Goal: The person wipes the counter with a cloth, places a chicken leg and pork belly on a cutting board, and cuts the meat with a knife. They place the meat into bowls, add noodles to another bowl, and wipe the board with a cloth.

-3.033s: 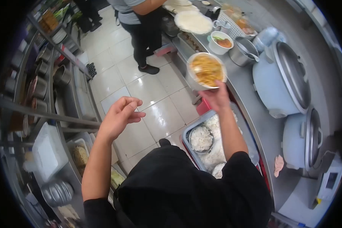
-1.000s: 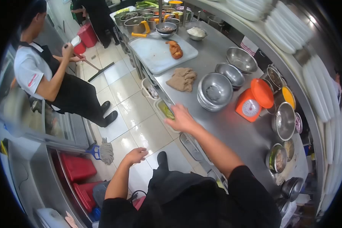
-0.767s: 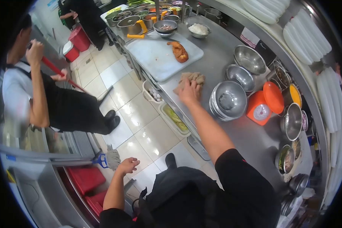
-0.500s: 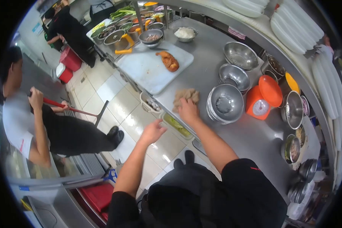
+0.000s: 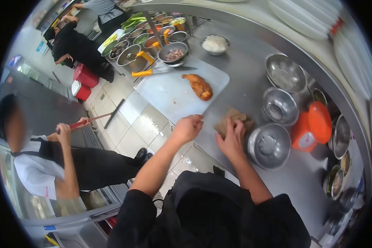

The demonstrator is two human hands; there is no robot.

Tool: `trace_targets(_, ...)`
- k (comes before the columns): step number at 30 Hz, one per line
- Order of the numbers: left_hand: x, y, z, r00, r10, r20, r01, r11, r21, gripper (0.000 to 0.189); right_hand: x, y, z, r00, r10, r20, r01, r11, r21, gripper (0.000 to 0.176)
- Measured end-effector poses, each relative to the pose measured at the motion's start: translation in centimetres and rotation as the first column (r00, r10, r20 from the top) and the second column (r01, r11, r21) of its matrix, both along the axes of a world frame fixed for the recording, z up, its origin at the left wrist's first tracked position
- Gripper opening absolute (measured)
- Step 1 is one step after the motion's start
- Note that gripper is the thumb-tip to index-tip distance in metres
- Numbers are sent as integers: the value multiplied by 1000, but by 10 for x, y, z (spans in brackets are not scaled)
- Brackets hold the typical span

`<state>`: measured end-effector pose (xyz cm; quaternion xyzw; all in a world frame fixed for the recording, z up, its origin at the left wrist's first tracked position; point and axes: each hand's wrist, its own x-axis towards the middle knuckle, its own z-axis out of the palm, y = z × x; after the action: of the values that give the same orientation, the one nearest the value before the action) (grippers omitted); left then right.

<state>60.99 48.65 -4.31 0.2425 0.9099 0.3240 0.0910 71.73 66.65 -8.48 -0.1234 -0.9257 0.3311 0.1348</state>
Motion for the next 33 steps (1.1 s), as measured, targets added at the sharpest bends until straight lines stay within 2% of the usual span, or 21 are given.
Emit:
trace_targets(2,-43,-48,1,996,80,-27,-83,988,-131,26,-15,-8,25,997,-18,-73,25,995,98,69)
trace_targets(5,-113,-117,0,985,125,-122,-153,953,-260,27,-62,-19,34,994,-35,-107,35,999,-1,62)
trace_targets(6,-137,-134,0,973,80,-215,-140,949,-281,27,-80,-23,36,990,-48,-129,48,999,-5,59)
trace_targets(7,-159,-142,10,975,81,-206,-153,920,-361,27,-99,-27,37,989,-84,-122,82,996,-23,60)
trace_targets(9,-214,-166,-2,955,39,-293,-163,895,-416,34,-135,-39,40,984,-144,-105,139,989,-51,61)
trace_targets(12,-287,-187,-27,851,-69,-521,-218,855,-470,52,-177,-48,32,971,-224,-81,229,971,66,59)
trace_targets(15,-335,-194,-37,892,-234,-386,-33,819,-572,60,-199,-59,33,948,-314,-43,317,943,101,57)
trace_targets(16,-343,-193,-30,905,-287,-314,63,820,-568,57,-201,-61,31,936,-350,-30,351,929,119,58)
trace_targets(19,-358,-191,-12,917,-369,-153,185,733,-655,58,-197,-66,27,902,-432,-4,429,894,130,57)
trace_targets(20,-358,-200,-24,879,-404,-253,183,776,-604,51,-193,-67,26,896,-444,14,440,890,125,57)
trace_targets(23,-342,-229,18,946,-323,-19,271,823,-500,45,-185,-73,32,875,-480,63,472,875,106,55)
trace_targets(24,-347,-249,11,939,-338,-60,284,864,-416,37,-181,-75,31,855,-512,79,503,857,112,55)
trace_targets(27,-345,-303,49,976,-210,64,219,897,-385,33,-170,-74,20,800,-587,125,588,808,26,56)
trace_targets(30,-339,-352,77,997,-43,57,64,900,-431,34,-165,-69,5,777,-616,131,629,769,-118,57)
trace_targets(33,-339,-380,86,998,61,-24,-65,876,-479,34,-161,-69,-5,756,-641,135,655,745,-126,56)
